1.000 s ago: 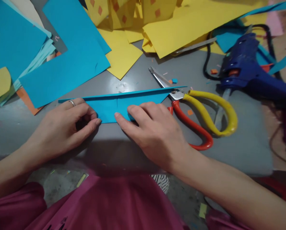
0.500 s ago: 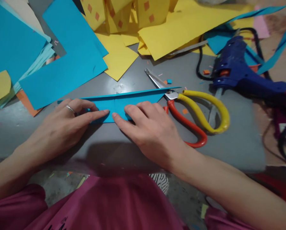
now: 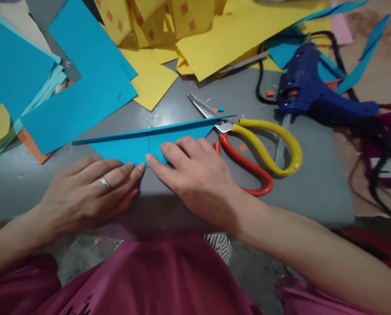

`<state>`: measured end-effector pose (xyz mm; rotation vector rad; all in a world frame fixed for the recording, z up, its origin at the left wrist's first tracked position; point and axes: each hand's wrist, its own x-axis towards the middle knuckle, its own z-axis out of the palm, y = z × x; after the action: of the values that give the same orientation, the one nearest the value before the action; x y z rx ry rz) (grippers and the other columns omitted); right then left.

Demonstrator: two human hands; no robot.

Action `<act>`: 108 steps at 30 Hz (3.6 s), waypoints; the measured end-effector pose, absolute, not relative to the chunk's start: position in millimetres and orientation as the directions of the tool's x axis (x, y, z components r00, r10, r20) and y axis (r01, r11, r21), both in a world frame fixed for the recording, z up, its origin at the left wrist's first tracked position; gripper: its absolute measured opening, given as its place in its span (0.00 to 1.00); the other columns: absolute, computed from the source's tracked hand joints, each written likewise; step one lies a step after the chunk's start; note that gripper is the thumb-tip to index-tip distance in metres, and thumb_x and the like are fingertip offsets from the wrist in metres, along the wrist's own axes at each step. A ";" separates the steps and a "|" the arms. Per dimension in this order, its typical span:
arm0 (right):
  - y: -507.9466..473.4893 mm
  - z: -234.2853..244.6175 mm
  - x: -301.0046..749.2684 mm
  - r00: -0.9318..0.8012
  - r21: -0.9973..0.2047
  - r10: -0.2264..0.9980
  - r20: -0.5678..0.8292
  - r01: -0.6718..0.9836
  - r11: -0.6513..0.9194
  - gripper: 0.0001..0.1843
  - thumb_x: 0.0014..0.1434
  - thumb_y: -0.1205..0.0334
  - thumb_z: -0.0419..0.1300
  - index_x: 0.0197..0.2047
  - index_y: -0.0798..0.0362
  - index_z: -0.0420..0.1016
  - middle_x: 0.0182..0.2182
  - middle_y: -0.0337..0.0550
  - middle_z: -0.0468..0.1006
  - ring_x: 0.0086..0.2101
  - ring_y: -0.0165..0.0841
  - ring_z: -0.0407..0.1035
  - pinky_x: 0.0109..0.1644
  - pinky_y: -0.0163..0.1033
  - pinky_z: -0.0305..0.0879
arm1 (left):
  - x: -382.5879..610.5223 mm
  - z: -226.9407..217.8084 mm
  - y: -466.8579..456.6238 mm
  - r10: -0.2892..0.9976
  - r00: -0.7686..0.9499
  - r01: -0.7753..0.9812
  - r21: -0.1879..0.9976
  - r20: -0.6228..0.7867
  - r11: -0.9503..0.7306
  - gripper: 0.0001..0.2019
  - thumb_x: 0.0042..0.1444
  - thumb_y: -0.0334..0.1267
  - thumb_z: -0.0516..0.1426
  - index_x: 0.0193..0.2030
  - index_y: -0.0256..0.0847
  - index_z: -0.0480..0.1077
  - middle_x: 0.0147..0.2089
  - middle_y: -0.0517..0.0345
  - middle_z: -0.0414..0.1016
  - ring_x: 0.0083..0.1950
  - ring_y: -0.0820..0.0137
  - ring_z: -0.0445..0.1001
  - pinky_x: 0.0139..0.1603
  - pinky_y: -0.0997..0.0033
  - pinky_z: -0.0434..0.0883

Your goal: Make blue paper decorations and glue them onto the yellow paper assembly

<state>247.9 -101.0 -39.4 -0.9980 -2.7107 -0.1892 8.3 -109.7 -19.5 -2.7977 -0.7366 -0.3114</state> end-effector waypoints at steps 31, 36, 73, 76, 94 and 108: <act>-113.2 -25.4 277.9 -0.770 0.178 0.589 0.247 0.633 0.753 0.23 0.70 0.48 0.56 0.58 0.57 0.75 0.57 0.50 0.80 0.55 0.46 0.72 0.57 0.55 0.60 | 11.8 -17.6 -110.4 0.528 0.843 0.536 -0.077 0.104 -0.840 0.23 0.68 0.43 0.52 0.62 0.29 0.70 0.40 0.51 0.77 0.40 0.62 0.72 0.33 0.60 0.64; -119.9 -18.0 285.9 -0.742 0.136 0.629 0.232 0.665 0.734 0.26 0.67 0.43 0.57 0.58 0.53 0.76 0.58 0.55 0.78 0.58 0.50 0.68 0.58 0.56 0.58 | 12.5 -19.4 -113.0 0.532 0.841 0.540 -0.091 0.097 -0.837 0.25 0.69 0.46 0.50 0.63 0.28 0.69 0.40 0.49 0.77 0.41 0.62 0.72 0.34 0.60 0.63; -96.3 -28.9 249.1 -0.683 -0.156 0.663 0.306 0.651 0.743 0.27 0.70 0.46 0.52 0.64 0.53 0.71 0.53 0.56 0.78 0.50 0.46 0.69 0.52 0.50 0.61 | 13.6 -23.1 -86.8 0.829 0.504 0.851 0.023 0.242 -0.524 0.21 0.68 0.42 0.52 0.63 0.36 0.67 0.62 0.40 0.74 0.57 0.53 0.72 0.52 0.56 0.67; -84.9 -19.1 257.9 -0.626 -0.133 0.689 0.365 0.698 0.704 0.16 0.71 0.58 0.52 0.51 0.55 0.79 0.44 0.53 0.82 0.44 0.42 0.72 0.47 0.46 0.62 | 19.9 -18.6 -73.0 0.852 0.511 0.853 0.056 0.116 -0.519 0.21 0.66 0.43 0.54 0.61 0.35 0.68 0.58 0.40 0.76 0.53 0.54 0.73 0.50 0.57 0.67; -67.5 -18.2 254.0 -0.221 -0.659 0.897 0.382 0.616 0.432 0.18 0.65 0.46 0.60 0.47 0.52 0.70 0.40 0.48 0.76 0.35 0.36 0.71 0.36 0.41 0.68 | 15.7 0.3 -41.7 0.945 0.289 0.220 0.971 -0.156 0.093 0.16 0.59 0.51 0.60 0.44 0.44 0.63 0.38 0.61 0.76 0.35 0.70 0.76 0.34 0.71 0.70; -68.1 -11.9 243.9 -0.292 -0.994 0.955 -0.049 0.112 -0.017 0.13 0.63 0.50 0.63 0.41 0.50 0.72 0.29 0.35 0.73 0.27 0.27 0.65 0.29 0.34 0.65 | 41.5 -9.6 -68.1 0.862 0.445 -0.048 0.955 -0.242 0.293 0.18 0.55 0.49 0.66 0.44 0.41 0.69 0.35 0.61 0.77 0.36 0.70 0.77 0.38 0.70 0.73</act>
<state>243.9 -68.1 -11.9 -1.1588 -1.4954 1.3996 41.5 -68.1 -9.6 -3.1950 -2.6551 -2.1275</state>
